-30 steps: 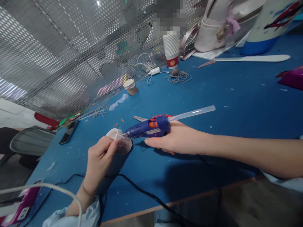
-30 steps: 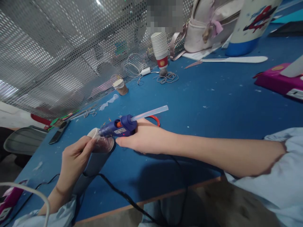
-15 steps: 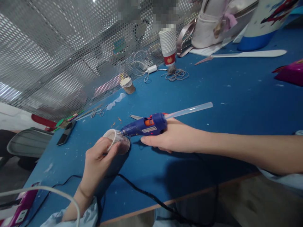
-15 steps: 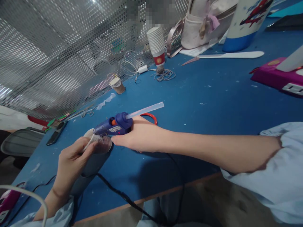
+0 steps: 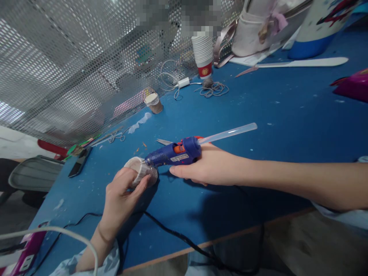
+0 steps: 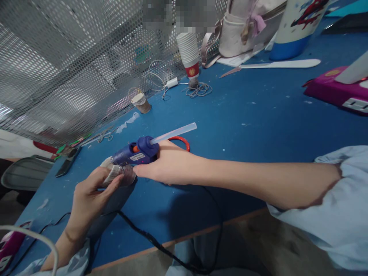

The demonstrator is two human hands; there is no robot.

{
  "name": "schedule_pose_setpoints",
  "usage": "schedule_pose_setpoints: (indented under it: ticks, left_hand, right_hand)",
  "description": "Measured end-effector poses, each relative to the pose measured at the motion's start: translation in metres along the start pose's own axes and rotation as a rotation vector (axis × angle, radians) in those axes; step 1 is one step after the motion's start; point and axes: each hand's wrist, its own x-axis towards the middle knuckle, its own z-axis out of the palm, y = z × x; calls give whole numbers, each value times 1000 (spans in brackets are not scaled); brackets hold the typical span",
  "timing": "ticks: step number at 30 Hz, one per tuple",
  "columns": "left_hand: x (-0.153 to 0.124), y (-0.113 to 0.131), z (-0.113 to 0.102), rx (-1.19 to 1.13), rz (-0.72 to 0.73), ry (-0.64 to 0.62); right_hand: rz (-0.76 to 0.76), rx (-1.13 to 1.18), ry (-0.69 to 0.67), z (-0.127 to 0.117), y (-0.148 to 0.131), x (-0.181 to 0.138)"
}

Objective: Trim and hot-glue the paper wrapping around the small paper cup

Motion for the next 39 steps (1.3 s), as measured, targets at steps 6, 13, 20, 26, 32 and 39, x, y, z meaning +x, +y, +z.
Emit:
schedule_pose_setpoints:
  ticks: [6, 13, 20, 26, 32, 39]
  left_hand:
    - [0, 1, 1, 42, -6, 5]
    - [-2, -1, 3, 106, 45, 41]
    - [-3, -3, 5, 154, 51, 44]
    - [-4, -5, 6, 159, 69, 44]
    - [-6, -8, 6, 177, 67, 28]
    - [-6, -9, 5, 216, 85, 14]
  right_hand:
    - [11, -11, -7, 0, 0, 0]
    - [-3, -10, -13, 0, 1, 0]
    - [-17, -15, -11, 0, 1, 0]
    - [10, -6, -24, 0, 0, 0]
    - [-11, -11, -17, 0, 1, 0]
    - [-8, -42, -15, 0, -2, -1]
